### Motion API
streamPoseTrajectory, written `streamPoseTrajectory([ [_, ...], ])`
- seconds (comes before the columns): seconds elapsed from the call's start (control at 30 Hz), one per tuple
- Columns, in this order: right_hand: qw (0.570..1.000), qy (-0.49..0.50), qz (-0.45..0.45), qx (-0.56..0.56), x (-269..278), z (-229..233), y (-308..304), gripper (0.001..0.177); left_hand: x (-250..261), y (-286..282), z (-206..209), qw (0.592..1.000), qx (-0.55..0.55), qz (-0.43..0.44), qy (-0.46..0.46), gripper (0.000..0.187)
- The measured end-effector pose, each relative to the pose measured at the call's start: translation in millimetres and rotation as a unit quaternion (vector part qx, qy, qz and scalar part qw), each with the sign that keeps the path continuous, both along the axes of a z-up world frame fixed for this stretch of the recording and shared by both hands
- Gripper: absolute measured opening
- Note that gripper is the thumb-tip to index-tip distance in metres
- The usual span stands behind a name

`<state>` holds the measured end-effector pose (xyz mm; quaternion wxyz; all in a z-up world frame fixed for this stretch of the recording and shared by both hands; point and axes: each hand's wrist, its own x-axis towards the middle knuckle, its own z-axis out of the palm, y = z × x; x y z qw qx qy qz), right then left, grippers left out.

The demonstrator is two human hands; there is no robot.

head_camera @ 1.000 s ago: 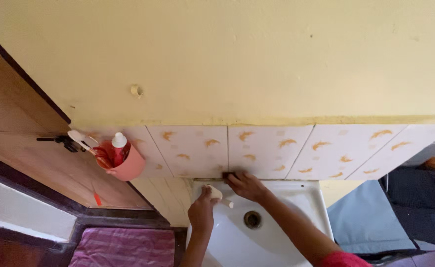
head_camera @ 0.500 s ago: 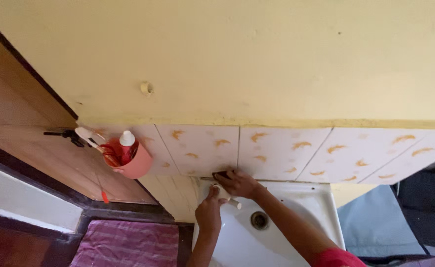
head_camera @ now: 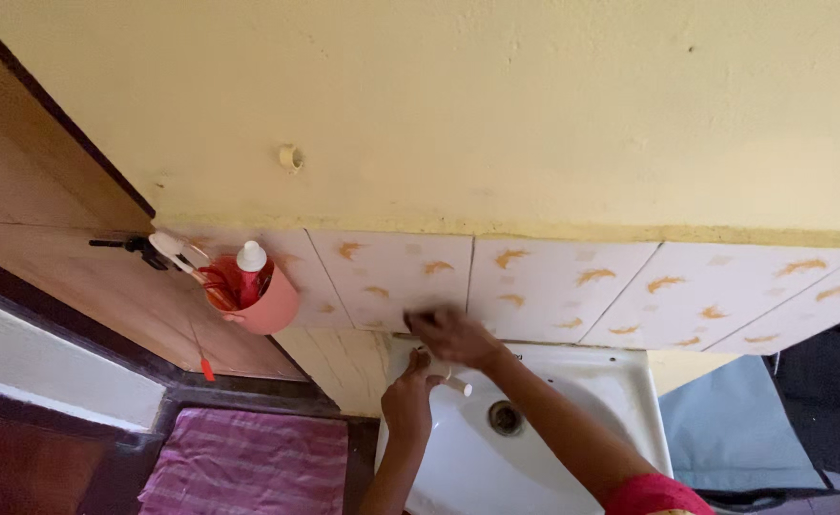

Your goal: The person scrubs the wall tiles above a white sink using a small sponge and a liquid soap dispenser. They repeatedly apply soap to the sponge and wipe the tiles and the sink basin in a continuous cleaning motion.

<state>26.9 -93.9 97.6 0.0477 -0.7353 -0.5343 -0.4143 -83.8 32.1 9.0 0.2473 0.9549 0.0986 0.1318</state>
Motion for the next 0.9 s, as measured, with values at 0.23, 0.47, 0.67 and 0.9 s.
streamPoseTrajectory([
  [0.23, 0.984, -0.062, -0.047, 0.159, 16, 12, 13, 0.028, -1, -3, -8, 0.995, 0.006, -0.007, -0.097, 0.039],
  [0.47, 0.99, -0.134, -0.03, 0.01, 11, 11, 53, 0.04, -5, 0, -13, 1.0, 0.002, 0.022, 0.014, 0.055],
  [0.67, 0.995, -0.072, -0.008, 0.062, 29, 29, 89, 0.038, 1, -2, -28, 0.994, 0.005, 0.018, -0.104, 0.046],
  [0.9, 0.988, -0.106, 0.005, -0.109, 19, 13, 116, 0.032, 0, 1, 3, 0.999, -0.005, 0.022, 0.038, 0.06],
])
